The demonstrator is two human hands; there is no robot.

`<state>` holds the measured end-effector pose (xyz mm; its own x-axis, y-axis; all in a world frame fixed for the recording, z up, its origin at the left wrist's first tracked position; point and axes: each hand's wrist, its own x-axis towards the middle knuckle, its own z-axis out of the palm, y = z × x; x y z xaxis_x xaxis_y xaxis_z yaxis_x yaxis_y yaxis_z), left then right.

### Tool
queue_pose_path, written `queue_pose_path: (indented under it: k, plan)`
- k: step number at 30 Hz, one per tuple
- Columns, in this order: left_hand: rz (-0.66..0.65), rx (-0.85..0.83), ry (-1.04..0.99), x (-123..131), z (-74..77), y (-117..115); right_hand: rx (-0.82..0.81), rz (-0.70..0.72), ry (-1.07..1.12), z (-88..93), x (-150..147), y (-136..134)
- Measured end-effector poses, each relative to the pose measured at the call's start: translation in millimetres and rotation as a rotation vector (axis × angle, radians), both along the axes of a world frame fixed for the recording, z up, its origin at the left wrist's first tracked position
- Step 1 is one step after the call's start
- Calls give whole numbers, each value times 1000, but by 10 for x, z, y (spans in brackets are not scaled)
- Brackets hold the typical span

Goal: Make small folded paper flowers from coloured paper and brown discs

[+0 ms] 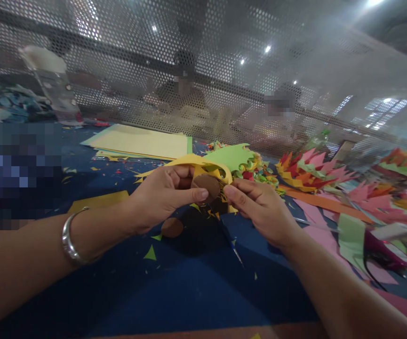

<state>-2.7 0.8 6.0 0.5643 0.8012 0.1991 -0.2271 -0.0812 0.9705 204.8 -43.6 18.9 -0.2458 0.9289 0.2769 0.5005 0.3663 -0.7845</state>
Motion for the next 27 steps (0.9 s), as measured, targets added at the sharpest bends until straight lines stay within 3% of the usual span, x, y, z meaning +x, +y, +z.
queue_pose_path:
  k: [9, 27]
  plan:
    - [37, 1, 25, -27, -46, 42, 19, 3, -26, 12, 12, 8]
    - [-91, 49, 49, -39, -35, 78, 20, 0, -110, 31, 4, -9]
